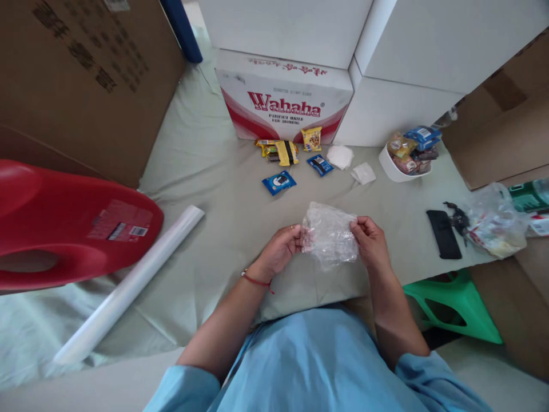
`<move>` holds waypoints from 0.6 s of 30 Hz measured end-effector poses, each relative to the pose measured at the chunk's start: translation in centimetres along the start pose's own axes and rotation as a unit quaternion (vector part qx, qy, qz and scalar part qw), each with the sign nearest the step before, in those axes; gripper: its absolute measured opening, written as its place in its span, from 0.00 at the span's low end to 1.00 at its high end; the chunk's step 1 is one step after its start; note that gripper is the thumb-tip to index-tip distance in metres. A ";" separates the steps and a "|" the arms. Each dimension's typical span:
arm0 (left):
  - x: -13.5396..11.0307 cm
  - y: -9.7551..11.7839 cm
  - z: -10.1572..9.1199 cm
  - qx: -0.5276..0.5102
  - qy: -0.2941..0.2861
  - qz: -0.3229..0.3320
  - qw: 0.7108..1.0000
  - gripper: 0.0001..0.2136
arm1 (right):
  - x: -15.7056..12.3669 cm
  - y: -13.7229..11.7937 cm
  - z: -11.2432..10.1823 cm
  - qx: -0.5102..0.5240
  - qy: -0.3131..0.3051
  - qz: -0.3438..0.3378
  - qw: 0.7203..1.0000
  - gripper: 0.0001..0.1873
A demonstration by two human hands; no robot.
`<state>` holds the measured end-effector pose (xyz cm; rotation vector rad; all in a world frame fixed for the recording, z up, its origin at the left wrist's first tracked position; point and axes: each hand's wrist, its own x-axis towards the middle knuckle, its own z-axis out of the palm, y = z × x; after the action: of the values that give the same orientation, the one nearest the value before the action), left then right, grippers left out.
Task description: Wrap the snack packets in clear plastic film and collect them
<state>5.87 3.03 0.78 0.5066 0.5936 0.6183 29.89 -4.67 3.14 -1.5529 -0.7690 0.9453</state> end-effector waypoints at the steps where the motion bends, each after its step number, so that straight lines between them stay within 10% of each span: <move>1: 0.1 0.0 0.0 -0.006 0.011 0.003 1.000 0.21 | -0.1 -0.1 -0.2 -0.009 -0.008 -0.005 1.000 0.16; 9: -0.3 0.4 0.5 0.094 0.040 0.035 0.994 0.21 | -0.5 -1.4 -1.0 -0.089 -0.132 -0.017 0.987 0.14; 15: -0.4 0.2 0.6 0.100 0.050 0.053 0.992 0.21 | -0.6 -1.3 1.1 -0.139 0.084 -0.130 0.978 0.12; 18: -0.4 -0.1 0.6 0.114 0.052 0.076 0.989 0.20 | -2.5 -1.4 3.9 -0.149 0.008 -0.150 0.977 0.09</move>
<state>6.04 2.54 1.27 0.7418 0.7341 0.7302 25.32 -4.83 4.60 -1.6364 -1.1387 0.6140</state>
